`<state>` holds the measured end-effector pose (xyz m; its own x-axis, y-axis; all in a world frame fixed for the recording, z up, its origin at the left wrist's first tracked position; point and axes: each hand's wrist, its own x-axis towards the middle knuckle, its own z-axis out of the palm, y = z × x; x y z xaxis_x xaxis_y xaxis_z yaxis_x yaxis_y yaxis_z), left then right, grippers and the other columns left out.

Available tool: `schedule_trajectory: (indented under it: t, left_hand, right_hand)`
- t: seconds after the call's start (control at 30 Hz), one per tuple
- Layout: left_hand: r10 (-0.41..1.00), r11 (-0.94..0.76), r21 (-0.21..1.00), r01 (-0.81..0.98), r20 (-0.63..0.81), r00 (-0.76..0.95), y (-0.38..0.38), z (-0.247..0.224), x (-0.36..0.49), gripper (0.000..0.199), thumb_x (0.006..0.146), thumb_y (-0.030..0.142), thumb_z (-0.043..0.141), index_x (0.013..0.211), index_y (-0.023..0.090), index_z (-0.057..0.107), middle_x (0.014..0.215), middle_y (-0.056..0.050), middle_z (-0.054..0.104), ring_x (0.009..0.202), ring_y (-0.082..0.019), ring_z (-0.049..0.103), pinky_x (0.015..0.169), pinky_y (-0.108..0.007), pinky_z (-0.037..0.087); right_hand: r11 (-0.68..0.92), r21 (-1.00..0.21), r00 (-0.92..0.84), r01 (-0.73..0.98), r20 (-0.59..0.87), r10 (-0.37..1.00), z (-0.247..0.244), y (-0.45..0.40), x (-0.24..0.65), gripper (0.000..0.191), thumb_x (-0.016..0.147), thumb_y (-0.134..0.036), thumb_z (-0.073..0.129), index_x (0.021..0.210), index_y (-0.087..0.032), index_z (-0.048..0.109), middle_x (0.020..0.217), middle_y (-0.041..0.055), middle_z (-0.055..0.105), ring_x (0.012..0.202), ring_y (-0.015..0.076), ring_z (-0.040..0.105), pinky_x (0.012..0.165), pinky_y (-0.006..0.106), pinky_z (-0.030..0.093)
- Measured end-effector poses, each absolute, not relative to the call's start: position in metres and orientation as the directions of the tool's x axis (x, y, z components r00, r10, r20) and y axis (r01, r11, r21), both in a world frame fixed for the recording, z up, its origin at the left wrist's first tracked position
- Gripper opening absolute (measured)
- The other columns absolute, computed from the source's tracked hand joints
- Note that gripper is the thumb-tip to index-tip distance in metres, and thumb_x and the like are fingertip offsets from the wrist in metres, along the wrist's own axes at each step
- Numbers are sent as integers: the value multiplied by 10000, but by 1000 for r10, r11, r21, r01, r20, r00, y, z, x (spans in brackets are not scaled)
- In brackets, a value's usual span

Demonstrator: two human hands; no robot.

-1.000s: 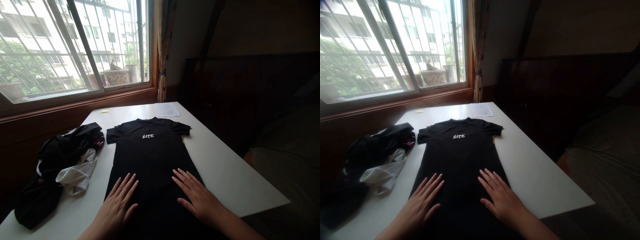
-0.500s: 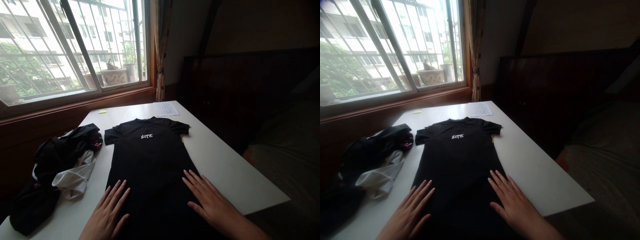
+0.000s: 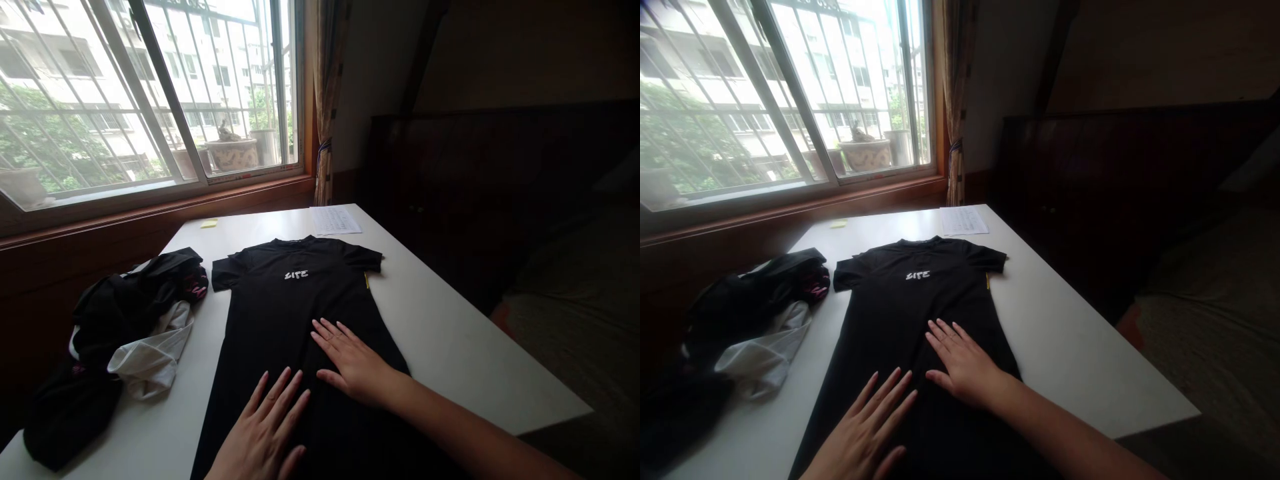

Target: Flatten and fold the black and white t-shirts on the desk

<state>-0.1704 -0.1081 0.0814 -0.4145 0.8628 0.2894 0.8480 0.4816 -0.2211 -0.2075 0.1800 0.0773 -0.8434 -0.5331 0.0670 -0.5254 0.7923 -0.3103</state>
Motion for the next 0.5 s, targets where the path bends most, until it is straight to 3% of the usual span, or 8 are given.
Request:
schedule_trajectory:
  t: [0.27, 0.4, 0.5]
  left_hand:
    - [868, 469, -291, 834, 328, -374, -117, 74, -171, 671, 1018, 558, 479, 1589, 222, 371, 1633, -53, 413, 1519, -256, 340, 1261, -420, 252]
    - [890, 424, -319, 848, 323, -323, -118, 76, -179, 736, 1004, 648, 442, 1597, 221, 357, 1614, -59, 441, 1485, -263, 402, 1207, -398, 358]
    - [907, 385, -220, 896, 268, -324, -125, 84, -192, 716, 1016, 612, 452, 1613, 240, 318, 1605, -39, 451, 1456, -240, 454, 1136, -348, 453]
  right_hand:
    - [921, -223, -947, -321, 43, -320, 68, 242, -258, 760, 1024, -691, 298, 1645, -257, 232, 1709, 53, 178, 1582, 269, 149, 1282, 529, 158]
    - [972, -164, -985, -170, 38, -166, 63, 270, -287, 775, 1025, -688, 267, 1634, -209, 281, 1706, 71, 189, 1580, 271, 163, 1279, 507, 174]
    - [992, -119, -998, -52, 46, -47, 63, 278, -304, 725, 1036, -641, 281, 1613, -206, 345, 1695, 70, 239, 1574, 297, 187, 1266, 538, 191]
